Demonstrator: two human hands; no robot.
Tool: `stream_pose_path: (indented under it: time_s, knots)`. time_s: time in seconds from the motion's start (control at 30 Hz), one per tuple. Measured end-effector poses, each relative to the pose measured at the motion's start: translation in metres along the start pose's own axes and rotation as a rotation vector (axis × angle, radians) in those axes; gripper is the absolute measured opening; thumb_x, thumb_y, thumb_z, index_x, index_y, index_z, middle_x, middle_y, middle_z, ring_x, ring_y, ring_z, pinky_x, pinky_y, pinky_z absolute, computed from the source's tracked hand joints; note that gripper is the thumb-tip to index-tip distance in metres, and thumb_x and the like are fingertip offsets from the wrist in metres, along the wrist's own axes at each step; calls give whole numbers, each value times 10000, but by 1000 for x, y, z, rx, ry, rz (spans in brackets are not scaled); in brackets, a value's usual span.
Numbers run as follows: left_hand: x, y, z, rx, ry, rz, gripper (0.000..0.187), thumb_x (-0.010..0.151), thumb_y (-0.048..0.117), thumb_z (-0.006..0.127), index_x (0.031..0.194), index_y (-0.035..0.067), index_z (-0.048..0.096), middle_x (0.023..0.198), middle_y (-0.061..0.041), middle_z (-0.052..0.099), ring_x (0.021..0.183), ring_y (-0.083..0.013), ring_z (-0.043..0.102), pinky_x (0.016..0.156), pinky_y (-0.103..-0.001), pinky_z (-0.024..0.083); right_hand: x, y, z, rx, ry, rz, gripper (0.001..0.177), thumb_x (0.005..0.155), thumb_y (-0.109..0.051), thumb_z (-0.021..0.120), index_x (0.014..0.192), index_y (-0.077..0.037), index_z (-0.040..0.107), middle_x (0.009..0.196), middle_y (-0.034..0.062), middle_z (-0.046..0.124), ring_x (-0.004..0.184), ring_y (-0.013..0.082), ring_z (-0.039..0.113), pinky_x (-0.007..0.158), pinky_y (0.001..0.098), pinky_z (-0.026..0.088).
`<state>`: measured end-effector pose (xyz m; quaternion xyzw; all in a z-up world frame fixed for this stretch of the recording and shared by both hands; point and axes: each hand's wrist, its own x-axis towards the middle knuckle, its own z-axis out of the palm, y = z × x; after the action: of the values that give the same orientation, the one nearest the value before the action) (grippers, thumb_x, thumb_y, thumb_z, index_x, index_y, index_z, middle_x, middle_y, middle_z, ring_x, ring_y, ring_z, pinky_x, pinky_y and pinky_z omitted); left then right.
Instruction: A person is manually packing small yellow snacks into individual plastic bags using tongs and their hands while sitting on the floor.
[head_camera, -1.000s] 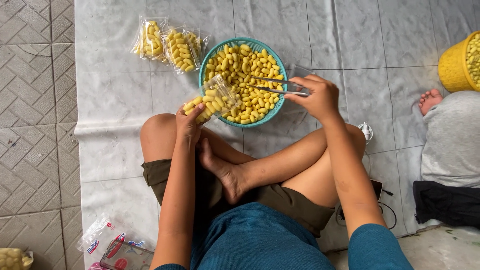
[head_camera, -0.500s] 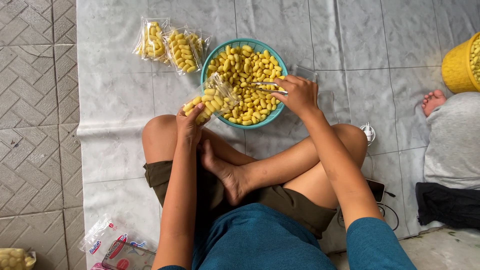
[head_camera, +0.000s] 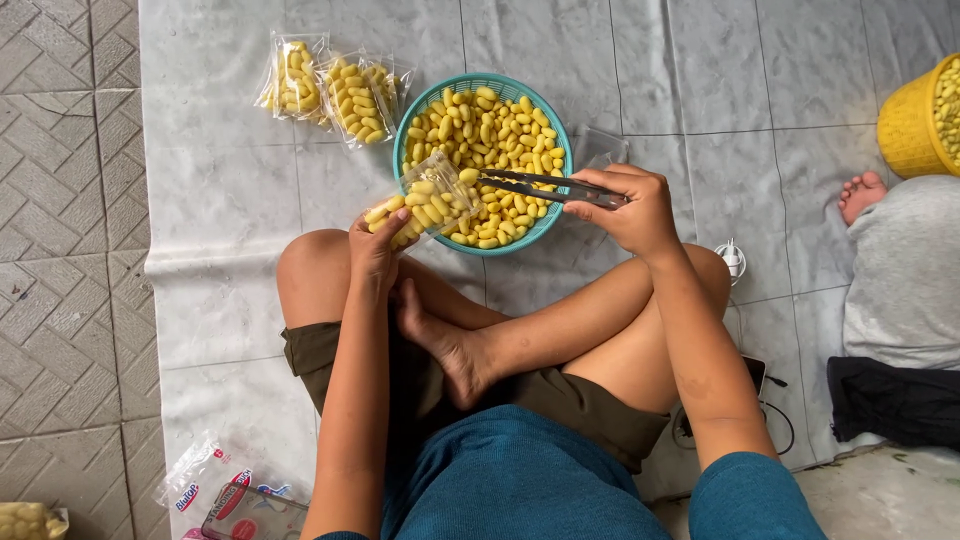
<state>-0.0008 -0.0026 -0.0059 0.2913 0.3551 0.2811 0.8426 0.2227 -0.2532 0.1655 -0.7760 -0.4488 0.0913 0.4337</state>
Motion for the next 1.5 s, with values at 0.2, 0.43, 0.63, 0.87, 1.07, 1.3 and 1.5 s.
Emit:
stream_pose_path:
  time_s: [0.2,0.43,0.63,0.87,1.07,1.3,1.5]
  knots:
    - [-16,14,17,96,-64,11,358,734,71,921,1031,-11,738,775,-174,748,648,-290,768,585,-373,662,7,-12,-7,-83,-80,-34,315,778,-154,911,1072,-134,801,739,26,665,438,75,386,407,236,338]
    - [-7,5,8,109,-86,27,377,734,67,921,1055,-21,743,767,-184,741,646,-291,766,589,-379,660,17,-21,-11,-197,-148,-49,274,808,-246,897,1053,-172,800,750,11,676,510,150,504,497,284,404]
    - [-10,8,12,128,-61,56,378,743,65,922,1058,-43,745,783,-182,749,660,-284,771,605,-372,659,12,-35,1,-182,-199,110,240,825,-290,865,1043,-207,805,831,83,735,704,264,688,603,327,485]
    - [-22,17,22,152,-112,33,362,714,43,927,1017,-56,755,732,-163,737,623,-255,759,590,-363,649,24,-40,-12,-79,-353,468,321,803,-370,854,1076,-209,799,1023,83,782,967,205,701,791,337,524]
    - [-29,24,31,153,-138,20,296,718,33,923,950,-55,763,690,-151,720,585,-241,746,563,-354,633,36,-43,-22,-65,-377,435,319,805,-339,879,1071,-181,805,998,102,781,914,183,703,752,300,523]
    - [-37,32,39,192,-161,42,227,710,32,923,823,-55,745,611,-134,684,515,-202,712,514,-313,600,40,-47,-16,-140,-469,434,355,743,-304,904,1059,-174,810,1031,143,775,944,330,731,794,386,541]
    - [-35,32,41,179,-143,39,226,706,47,932,761,-37,729,589,-133,671,491,-194,701,492,-306,588,43,-40,-19,-95,-434,434,325,770,-297,900,1067,-201,809,1032,125,776,971,257,714,816,351,536]
